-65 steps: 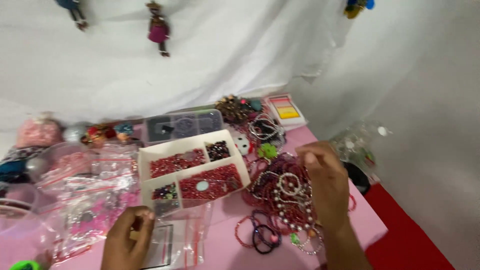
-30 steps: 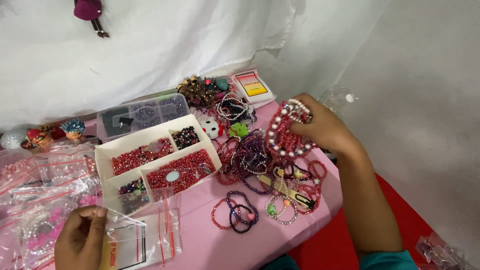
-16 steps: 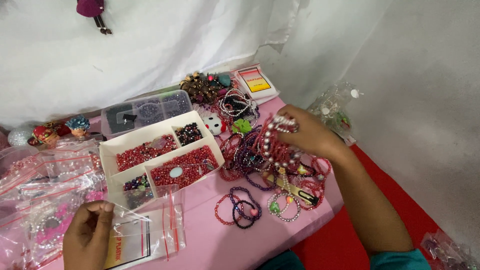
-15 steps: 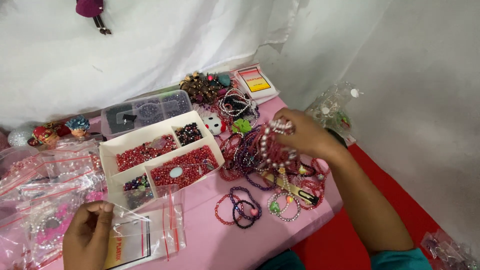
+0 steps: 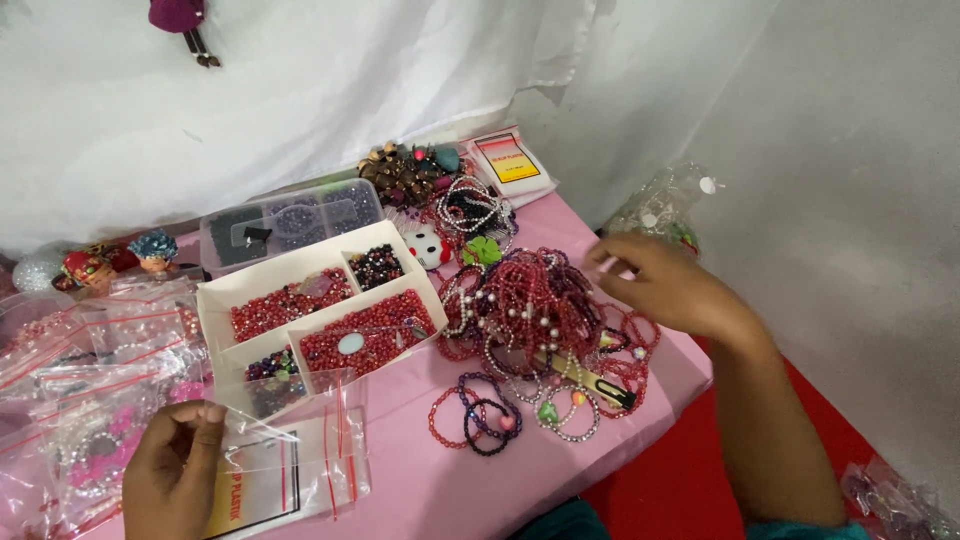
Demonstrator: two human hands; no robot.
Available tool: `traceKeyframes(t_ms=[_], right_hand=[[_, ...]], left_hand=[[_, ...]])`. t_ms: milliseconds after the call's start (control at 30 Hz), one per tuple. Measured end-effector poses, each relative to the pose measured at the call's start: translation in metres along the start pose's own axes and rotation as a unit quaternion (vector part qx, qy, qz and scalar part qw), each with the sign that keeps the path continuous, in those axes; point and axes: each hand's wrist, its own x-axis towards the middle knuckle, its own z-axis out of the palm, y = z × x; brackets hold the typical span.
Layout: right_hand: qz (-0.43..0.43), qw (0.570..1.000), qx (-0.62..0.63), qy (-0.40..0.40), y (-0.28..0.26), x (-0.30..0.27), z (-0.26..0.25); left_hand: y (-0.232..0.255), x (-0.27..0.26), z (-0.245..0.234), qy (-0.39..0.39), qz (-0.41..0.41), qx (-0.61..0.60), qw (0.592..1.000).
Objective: Packaging small jewelry items into individual plastic bags at a workshop table
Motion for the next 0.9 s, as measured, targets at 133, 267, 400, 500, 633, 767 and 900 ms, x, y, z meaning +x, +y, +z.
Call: traceKeyframes(t_ms=[133, 267, 400, 500, 633, 767, 900], right_hand=[[-0.017, 0.999, 0.034, 0.001, 0.029, -0.010, 0.006], [0.081, 0.992, 0.002, -0.094, 0.027, -0.018, 0.040], [-0.029, 0.997, 0.001, -0.078, 0.028, -0.017, 0.081], [-0.002, 0.997, -0.047, -0.055, 0.014, -0.013, 0.100], [0.033, 0.995, -0.073, -0.062, 0.014, -0.001, 0.095], [-0.033, 0.997, 0.057, 0.039, 0.013, 0.004, 0.061], [-0.022, 0.994, 0.064, 0.083, -0.009, 0.005, 0.025]], left_hand=[[0.018, -0.004, 0.001, -0.002, -0.031, -0.003, 1.000], [0.012, -0.001, 0.000, -0.020, -0.016, 0.035, 0.999], [0.000, 0.003, 0.001, -0.027, 0.005, 0.052, 0.998], [0.023, -0.003, 0.001, -0.024, -0.036, 0.044, 0.998], [0.016, -0.003, 0.001, -0.025, -0.020, 0.031, 0.999], [0.018, -0.003, 0.005, -0.013, -0.044, 0.013, 0.999], [0.010, -0.002, 0.005, -0.007, -0.020, 0.034, 0.999]])
